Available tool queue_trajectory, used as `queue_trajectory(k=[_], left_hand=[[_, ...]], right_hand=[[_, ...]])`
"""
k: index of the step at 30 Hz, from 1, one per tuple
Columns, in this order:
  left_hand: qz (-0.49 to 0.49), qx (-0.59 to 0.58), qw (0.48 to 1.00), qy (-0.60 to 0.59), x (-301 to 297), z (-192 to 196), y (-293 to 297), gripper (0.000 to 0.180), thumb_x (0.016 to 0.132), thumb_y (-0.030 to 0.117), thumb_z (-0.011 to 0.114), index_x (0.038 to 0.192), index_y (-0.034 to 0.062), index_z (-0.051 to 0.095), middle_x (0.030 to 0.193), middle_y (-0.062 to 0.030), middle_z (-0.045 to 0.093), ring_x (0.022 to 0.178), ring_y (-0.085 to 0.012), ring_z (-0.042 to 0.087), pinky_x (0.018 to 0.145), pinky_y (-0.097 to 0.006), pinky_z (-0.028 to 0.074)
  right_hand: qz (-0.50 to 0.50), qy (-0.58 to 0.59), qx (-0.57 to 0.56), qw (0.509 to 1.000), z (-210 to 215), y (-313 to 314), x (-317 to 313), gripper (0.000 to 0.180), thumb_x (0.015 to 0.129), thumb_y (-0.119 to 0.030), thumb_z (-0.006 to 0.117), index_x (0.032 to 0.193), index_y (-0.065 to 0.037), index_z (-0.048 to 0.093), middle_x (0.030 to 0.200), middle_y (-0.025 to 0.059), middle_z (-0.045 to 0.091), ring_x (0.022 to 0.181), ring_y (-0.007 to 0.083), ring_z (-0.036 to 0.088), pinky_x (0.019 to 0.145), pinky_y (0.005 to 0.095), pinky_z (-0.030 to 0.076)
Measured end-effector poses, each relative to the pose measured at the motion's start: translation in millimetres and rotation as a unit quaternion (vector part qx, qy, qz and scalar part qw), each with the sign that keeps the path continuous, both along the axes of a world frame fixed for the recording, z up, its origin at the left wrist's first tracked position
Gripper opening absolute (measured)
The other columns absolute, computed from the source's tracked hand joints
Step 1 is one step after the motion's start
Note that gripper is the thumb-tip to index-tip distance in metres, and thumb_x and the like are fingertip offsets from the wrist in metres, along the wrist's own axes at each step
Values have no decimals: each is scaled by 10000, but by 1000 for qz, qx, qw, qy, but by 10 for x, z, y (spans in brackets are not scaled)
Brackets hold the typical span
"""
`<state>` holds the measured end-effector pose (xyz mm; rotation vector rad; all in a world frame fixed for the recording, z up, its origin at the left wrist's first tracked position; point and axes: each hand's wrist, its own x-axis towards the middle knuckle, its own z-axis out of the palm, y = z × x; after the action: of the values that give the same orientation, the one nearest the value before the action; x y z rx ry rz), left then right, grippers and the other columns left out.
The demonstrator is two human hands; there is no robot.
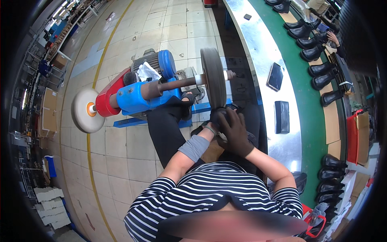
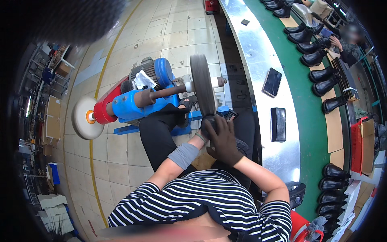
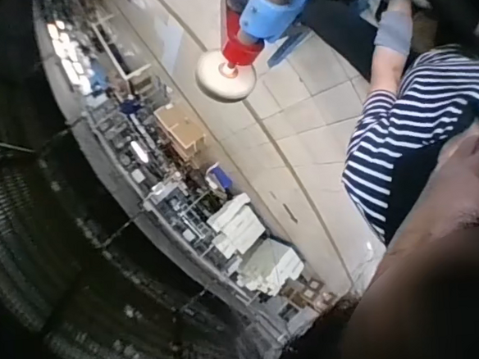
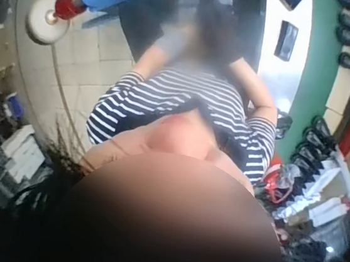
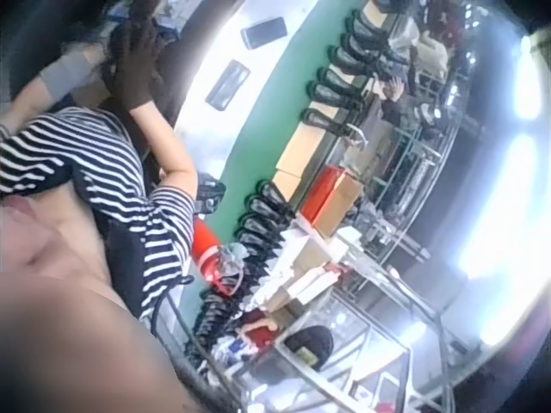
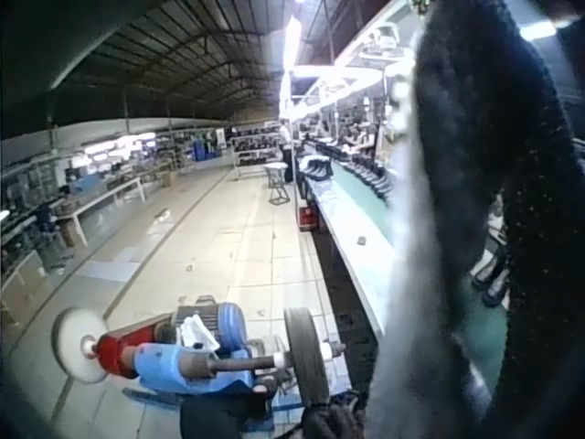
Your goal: Polishing the edges of black boots using a rotary polishing machine.
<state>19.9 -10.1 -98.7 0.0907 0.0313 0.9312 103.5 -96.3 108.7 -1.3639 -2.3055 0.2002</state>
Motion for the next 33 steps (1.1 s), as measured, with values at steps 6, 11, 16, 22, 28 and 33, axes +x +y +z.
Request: queue_trajectory(k=[6, 11, 16, 22, 28, 33], left_hand=[[48, 56, 987, 143, -74, 108, 147, 358, 937, 302, 436, 1199, 79, 533, 1178, -111, 585, 1117, -219, 543, 956, -374, 437], [89, 107, 957, 255, -103, 182, 323, 341, 930, 266, 453, 1196, 67, 532, 1173, -120, 586, 1108, -221, 550, 939, -362, 450], [134, 154, 910, 362, -176, 226, 321, 326, 924, 230, 470, 1193, 56, 532, 1167, -128, 588, 1099, -223, 558, 921, -351, 463], [195, 206, 828, 483, -310, 285, 347, 312, 916, 187, 491, 1189, 43, 531, 1161, -138, 590, 1088, -225, 567, 900, -337, 479], [252, 316, 707, 580, -521, -33, 470, 326, 911, 161, 468, 1211, 50, 530, 1157, -122, 600, 1097, -240, 559, 923, -359, 458], [304, 261, 716, 571, -650, -551, 417, 392, 967, 337, 370, 1203, 83, 553, 1206, -114, 580, 1120, -272, 535, 1004, -402, 390]], right_hand=[[-188, -93, -14, 978, -231, -335, 478, 886, 616, -351, 726, 1383, -104, 357, 1260, 203, 414, 1161, 384, 389, 939, 623, 253], [-168, -57, 52, 983, -466, -98, 817, 770, 604, -323, 709, 1298, -106, 458, 1120, 138, 480, 994, 317, 452, 843, 485, 347], [-31, -106, 51, 993, -475, 303, 1042, 729, 601, -305, 691, 1277, -130, 483, 1111, 136, 501, 978, 308, 468, 818, 450, 362], [43, -165, 61, 983, -591, 644, 929, 689, 656, -311, 649, 1298, -134, 473, 1156, 147, 499, 1012, 309, 473, 858, 458, 360], [67, -161, 86, 981, -665, 766, 701, 643, 683, -311, 616, 1278, -109, 480, 1157, 158, 496, 1010, 307, 472, 860, 440, 359], [81, -134, 104, 982, -699, 769, 533, 597, 688, -313, 612, 1235, -101, 502, 1143, 143, 497, 1005, 303, 474, 862, 426, 361]])
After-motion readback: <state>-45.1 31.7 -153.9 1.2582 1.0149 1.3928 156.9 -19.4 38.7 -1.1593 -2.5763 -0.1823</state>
